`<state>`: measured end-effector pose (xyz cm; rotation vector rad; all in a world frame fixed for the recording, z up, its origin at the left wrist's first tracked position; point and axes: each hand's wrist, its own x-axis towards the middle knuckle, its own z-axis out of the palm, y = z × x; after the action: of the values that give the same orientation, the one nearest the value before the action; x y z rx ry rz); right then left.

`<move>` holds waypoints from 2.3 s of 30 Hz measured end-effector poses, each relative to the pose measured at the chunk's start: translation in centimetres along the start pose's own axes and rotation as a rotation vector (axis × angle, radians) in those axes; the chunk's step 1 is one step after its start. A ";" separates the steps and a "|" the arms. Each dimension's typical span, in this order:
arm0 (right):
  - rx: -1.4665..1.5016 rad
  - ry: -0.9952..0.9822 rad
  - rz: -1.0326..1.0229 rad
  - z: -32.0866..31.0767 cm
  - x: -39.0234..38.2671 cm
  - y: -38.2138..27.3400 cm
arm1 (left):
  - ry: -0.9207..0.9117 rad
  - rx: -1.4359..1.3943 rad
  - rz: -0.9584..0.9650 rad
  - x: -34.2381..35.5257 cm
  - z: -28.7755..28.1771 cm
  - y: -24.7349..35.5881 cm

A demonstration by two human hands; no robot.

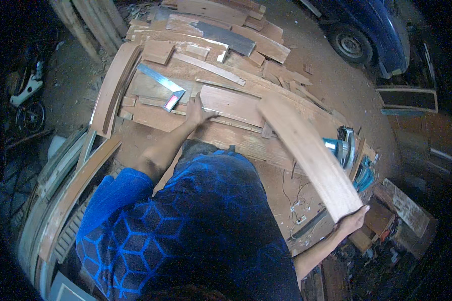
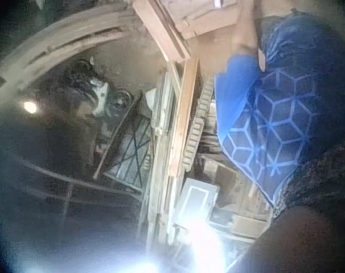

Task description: The person measures and marks a wooden plank with a tape measure and pencil. They then use a circular saw to cut the plank. After cutting, the person picks up the cut piece and measures it again.

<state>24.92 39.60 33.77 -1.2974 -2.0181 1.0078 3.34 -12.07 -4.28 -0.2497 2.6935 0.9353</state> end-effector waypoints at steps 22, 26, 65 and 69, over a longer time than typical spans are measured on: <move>0.020 -0.632 0.189 58.2 -9.9 -7.4 | -0.010 0.133 0.361 1.3 0.9 2.9; -0.108 -0.905 0.245 59.4 -11.8 -4.7 | -0.041 0.147 0.350 2.1 2.2 3.2; 0.403 -0.618 0.544 36.0 -0.8 23.5 | 0.178 0.210 0.561 1.0 7.8 6.2; 0.388 -0.635 0.542 36.0 -0.5 23.4 | 0.117 0.392 0.702 0.7 7.8 9.7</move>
<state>10.07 34.33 -6.14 -1.4490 -1.7439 2.1687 1.82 0.24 -4.75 0.7860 3.0377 0.5155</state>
